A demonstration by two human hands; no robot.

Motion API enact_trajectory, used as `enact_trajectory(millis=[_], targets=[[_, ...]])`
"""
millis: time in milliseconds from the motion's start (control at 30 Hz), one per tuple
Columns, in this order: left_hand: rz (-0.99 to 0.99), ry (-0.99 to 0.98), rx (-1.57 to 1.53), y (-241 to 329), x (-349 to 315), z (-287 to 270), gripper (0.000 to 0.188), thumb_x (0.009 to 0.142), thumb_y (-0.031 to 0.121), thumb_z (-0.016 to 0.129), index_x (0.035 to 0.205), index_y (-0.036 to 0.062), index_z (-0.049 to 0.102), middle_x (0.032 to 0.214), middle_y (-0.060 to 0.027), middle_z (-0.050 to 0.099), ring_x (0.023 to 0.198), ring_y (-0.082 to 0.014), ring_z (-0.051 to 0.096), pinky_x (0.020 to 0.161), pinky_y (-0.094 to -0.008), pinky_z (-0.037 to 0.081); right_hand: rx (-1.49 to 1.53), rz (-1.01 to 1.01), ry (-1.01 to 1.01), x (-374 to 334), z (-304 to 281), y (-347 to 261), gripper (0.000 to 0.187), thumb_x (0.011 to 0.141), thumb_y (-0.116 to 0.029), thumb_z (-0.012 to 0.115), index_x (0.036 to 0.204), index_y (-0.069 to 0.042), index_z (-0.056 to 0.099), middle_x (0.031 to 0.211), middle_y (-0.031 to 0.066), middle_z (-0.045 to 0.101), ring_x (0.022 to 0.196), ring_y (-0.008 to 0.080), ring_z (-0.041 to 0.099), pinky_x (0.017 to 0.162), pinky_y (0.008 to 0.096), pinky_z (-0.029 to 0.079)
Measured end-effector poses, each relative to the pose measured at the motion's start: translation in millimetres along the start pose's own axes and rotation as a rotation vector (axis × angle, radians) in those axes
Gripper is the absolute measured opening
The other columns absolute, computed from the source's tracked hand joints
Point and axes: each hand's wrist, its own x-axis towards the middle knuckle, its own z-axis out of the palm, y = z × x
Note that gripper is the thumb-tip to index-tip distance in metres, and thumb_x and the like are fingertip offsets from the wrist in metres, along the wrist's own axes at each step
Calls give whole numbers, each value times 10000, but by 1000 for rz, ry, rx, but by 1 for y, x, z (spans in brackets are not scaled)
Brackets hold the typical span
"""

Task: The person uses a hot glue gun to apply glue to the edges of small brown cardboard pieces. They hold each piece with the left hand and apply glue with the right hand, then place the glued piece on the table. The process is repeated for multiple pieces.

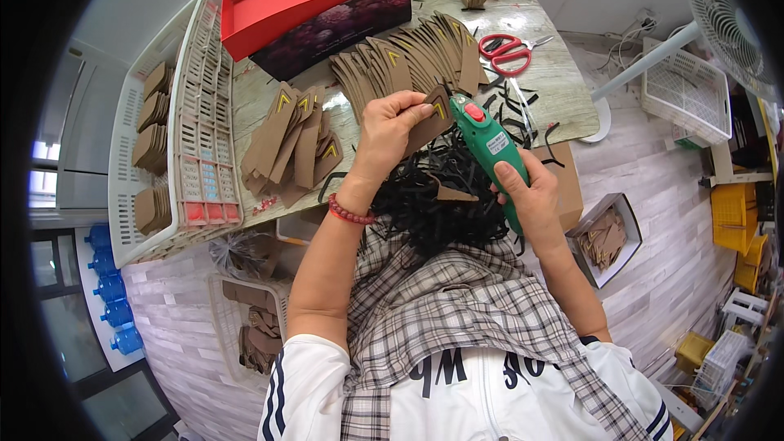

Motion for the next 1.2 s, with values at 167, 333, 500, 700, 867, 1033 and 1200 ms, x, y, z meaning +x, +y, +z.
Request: enact_trajectory(millis=[167, 333, 500, 700, 867, 1033, 1200], targets=[[64, -133, 192, 6, 11, -20, 99, 863, 53, 646, 901, -30, 685, 755, 27, 641, 707, -37, 557, 654, -202, 458, -2, -8, 1, -1, -1, -1, 365, 888, -286, 700, 1089, 11, 636, 727, 1, 599, 591, 49, 514, 529, 200, 428], [-57, -300, 359, 37, 14, -26, 95, 835, 70, 653, 867, -19, 663, 716, -2, 616, 672, -55, 544, 627, -237, 457, -22, 4, -21, -1, -4, -2, 364, 888, -286, 699, 1089, 11, 637, 734, -3, 600, 596, 51, 520, 529, 199, 431], [-6, 165, -295, 5, 18, -21, 56, 892, 38, 631, 930, -3, 630, 825, -17, 648, 722, -69, 583, 657, -216, 483, -8, 33, 24, 0, 3, 0, 370, 893, -295, 692, 1087, 14, 634, 746, -3, 600, 595, 47, 515, 526, 197, 422], [24, 285, -624, -11, 6, 5, 126, 868, -38, 638, 976, 15, 604, 963, -75, 681, 841, -142, 647, 777, -266, 520, -55, 24, 17, -4, 11, 6, 371, 892, -302, 693, 1089, 7, 637, 729, -13, 595, 581, 41, 499, 521, 200, 414], [27, 357, -667, -7, 4, 21, 157, 832, -34, 681, 930, 53, 596, 893, -32, 668, 740, -82, 605, 680, -198, 468, -71, 14, 9, -5, 11, 8, 371, 891, -312, 690, 1085, -1, 638, 706, -8, 592, 569, 44, 492, 516, 206, 411], [22, 323, -643, -12, 2, 23, 161, 825, -34, 687, 913, 62, 592, 865, -20, 670, 701, -55, 582, 619, -182, 423, -74, 17, 5, -5, 9, 8, 374, 893, -313, 688, 1090, 1, 634, 706, -7, 590, 569, 45, 491, 519, 205, 409], [0, 286, -637, -14, 2, 24, 163, 823, -39, 685, 921, 54, 594, 875, -35, 679, 704, -61, 594, 608, -182, 428, -56, 21, 6, -5, 9, 6, 377, 894, -312, 686, 1090, 6, 632, 719, -8, 584, 578, 43, 489, 523, 200, 409]])
